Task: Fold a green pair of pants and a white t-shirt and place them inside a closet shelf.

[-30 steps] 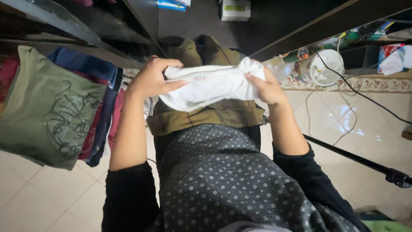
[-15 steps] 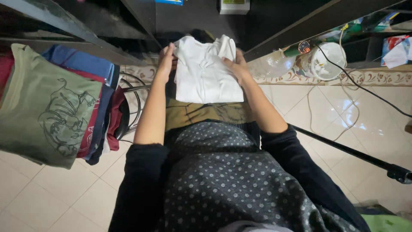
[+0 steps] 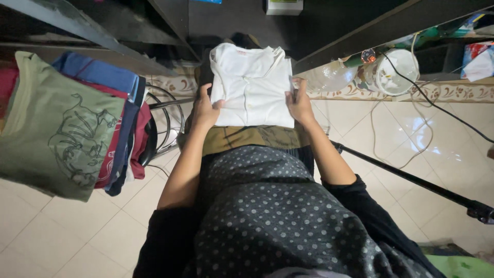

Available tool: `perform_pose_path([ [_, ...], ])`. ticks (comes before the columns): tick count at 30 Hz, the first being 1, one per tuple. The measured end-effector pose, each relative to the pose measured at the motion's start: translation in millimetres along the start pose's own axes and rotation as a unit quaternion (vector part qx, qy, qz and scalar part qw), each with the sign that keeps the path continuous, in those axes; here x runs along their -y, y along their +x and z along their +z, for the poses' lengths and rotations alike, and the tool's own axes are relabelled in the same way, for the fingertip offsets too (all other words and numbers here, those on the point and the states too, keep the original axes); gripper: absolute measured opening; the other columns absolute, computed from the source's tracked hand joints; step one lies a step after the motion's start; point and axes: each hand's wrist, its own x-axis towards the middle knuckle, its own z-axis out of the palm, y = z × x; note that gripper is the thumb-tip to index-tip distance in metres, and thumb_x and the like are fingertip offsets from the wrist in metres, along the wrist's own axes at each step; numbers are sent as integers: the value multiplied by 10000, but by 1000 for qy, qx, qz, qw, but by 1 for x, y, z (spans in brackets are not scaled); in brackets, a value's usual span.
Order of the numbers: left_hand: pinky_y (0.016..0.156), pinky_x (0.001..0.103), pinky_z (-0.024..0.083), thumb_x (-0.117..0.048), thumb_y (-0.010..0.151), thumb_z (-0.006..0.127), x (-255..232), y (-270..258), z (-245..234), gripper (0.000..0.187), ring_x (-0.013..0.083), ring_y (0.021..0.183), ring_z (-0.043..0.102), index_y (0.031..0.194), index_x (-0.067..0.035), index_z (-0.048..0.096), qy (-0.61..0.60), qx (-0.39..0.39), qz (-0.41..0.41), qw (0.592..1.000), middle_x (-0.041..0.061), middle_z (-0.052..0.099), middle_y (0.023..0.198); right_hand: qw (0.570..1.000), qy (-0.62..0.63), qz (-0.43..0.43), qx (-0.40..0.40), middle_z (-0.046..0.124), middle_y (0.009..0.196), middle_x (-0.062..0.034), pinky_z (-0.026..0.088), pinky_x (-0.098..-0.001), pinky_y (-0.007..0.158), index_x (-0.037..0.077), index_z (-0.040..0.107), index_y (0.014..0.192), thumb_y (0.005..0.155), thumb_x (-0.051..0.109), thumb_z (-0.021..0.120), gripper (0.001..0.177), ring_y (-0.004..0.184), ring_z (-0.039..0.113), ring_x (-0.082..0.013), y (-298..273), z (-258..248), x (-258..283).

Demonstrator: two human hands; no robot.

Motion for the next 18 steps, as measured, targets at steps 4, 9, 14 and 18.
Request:
perform_pose_path([
  [4, 1010, 512, 463, -364, 935, 686, -45, -9, -24, 731, 452, 1228, 578, 1549, -147, 353, 104, 26, -44, 993, 271, 626, 1309, 1000, 24, -3, -10, 608, 750, -55, 479, -338, 642, 87, 413, 1358, 1041, 88, 645, 393, 652, 554, -178, 8, 4, -18],
  [9, 1232, 470, 323, -271, 1008, 600, -82, 6, -25, 711, 377, 1501, 341, 1590, 0, 296, 147, -53, 127, 980, 216, 351, 1629, 969, -242, -34, -38, 613, 1213, -192, 453, -542, 948, 103, 445, 1441, 1016, 210, 689, 502, 1140, 611, -341, 20, 4, 27],
  [14, 1228, 570, 153, -334, 1050, 530, -75, 35, 33, 607, 373, 1560, 167, 1562, -38, 393, 222, -36, 246, 943, 204, 283, 1675, 959, -246, -136, 22, 424, 1542, -258, 303, -624, 1133, 108, 454, 1502, 936, 287, 640, 621, 1434, 379, -412, 25, 40, 81],
  [18, 1273, 558, 75, -427, 1040, 484, -66, 44, 44, 614, 306, 1580, 148, 1542, -77, 443, 285, 54, 209, 934, 151, 278, 1676, 926, -317, -120, 165, 356, 1626, -148, 122, -634, 1210, 160, 438, 1539, 1014, 400, 499, 581, 1538, 254, -328, 38, 69, 40],
])
